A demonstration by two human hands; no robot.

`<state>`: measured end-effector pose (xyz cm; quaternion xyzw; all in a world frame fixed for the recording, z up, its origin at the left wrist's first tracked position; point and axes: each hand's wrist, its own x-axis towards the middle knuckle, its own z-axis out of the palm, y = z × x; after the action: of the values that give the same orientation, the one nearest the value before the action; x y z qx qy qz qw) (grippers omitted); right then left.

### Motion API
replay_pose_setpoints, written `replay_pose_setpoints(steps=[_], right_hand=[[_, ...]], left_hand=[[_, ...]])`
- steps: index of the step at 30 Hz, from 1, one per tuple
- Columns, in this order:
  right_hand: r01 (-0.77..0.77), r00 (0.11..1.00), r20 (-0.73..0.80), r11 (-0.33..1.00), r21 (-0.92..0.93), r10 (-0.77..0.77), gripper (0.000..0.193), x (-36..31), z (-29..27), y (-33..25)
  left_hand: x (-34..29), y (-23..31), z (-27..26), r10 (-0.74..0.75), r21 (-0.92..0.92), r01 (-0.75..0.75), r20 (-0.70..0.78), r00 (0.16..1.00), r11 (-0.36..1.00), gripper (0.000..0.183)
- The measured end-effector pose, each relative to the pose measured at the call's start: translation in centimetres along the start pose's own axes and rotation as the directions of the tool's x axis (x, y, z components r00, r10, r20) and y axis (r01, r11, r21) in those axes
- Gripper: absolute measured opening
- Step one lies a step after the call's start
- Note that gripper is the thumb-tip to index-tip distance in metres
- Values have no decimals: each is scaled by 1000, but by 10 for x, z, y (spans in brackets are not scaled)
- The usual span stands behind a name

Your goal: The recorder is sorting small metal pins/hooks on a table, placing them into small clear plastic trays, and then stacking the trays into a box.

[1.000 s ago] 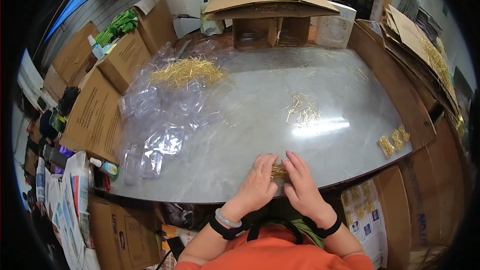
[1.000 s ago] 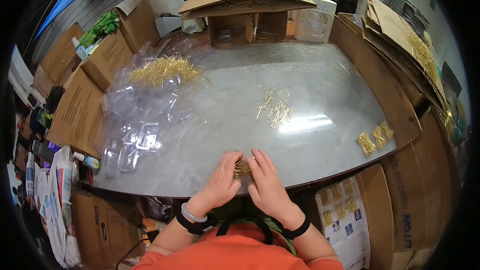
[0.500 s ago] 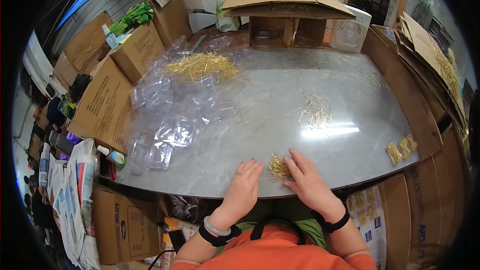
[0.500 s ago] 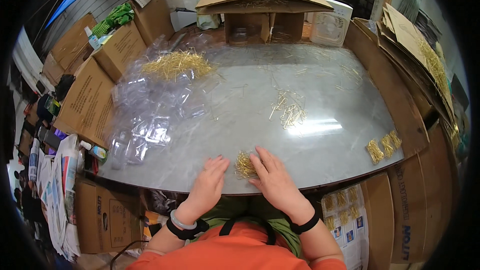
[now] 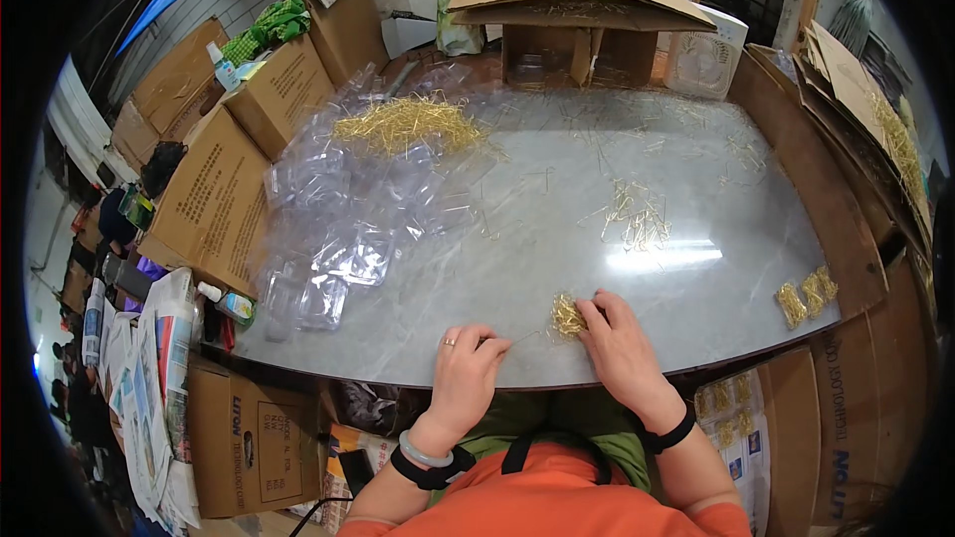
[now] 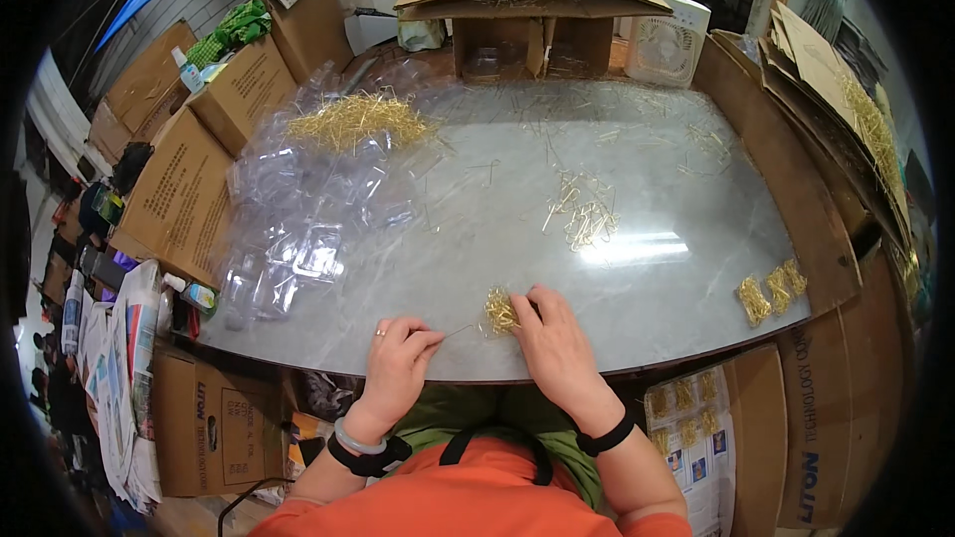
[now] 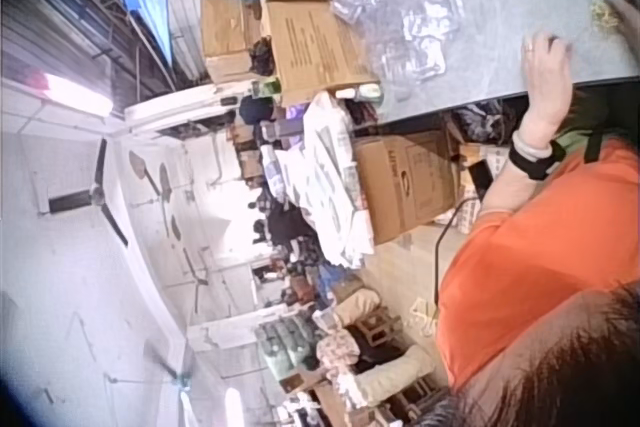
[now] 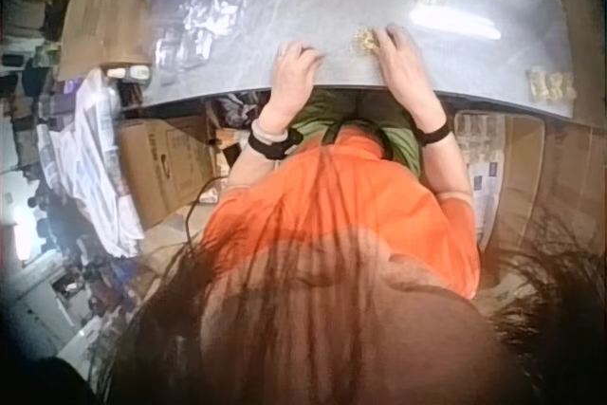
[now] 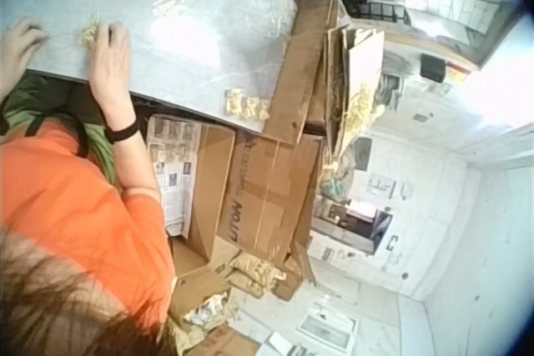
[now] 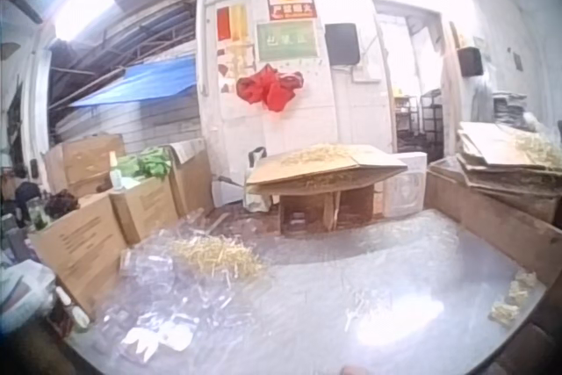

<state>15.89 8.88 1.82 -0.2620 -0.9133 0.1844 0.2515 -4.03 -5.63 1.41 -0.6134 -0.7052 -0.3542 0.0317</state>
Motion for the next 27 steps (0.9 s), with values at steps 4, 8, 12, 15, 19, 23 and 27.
replay_pose_setpoints(steps=[4, 8, 12, 15, 19, 23, 27], right_hand=[[-103, 992, -74, 993, -58, 98, 42, 11, 5, -6], [-22, 996, -85, 995, -96, 14, 43, 20, 16, -4], [113, 993, 28, 993, -28, -112, 48, 15, 9, 3], [137, 977, 148, 984, 113, -153, 55, 6, -4, 13], [210, 955, 189, 970, 120, -230, 58, 5, -15, 5], [140, 976, 159, 988, 59, -148, 60, -6, -6, -4], [158, 986, 73, 982, -105, -151, 59, -16, -2, -24]], left_hand=[[-4, 1, 0, 33, -78, -28, 67, 997, 997, 12], [5, 13, 24, 114, -157, -94, 126, 986, 983, 18], [19, 27, 31, 95, -104, -89, 51, 994, 991, 50], [30, 23, 26, 194, -109, -177, 175, 965, 978, 74], [41, 15, 27, 203, -129, -168, 350, 915, 977, 79], [38, 6, 47, 222, -136, -183, 386, 895, 974, 74], [19, 22, 59, 163, -25, -162, 231, 959, 986, 58]])
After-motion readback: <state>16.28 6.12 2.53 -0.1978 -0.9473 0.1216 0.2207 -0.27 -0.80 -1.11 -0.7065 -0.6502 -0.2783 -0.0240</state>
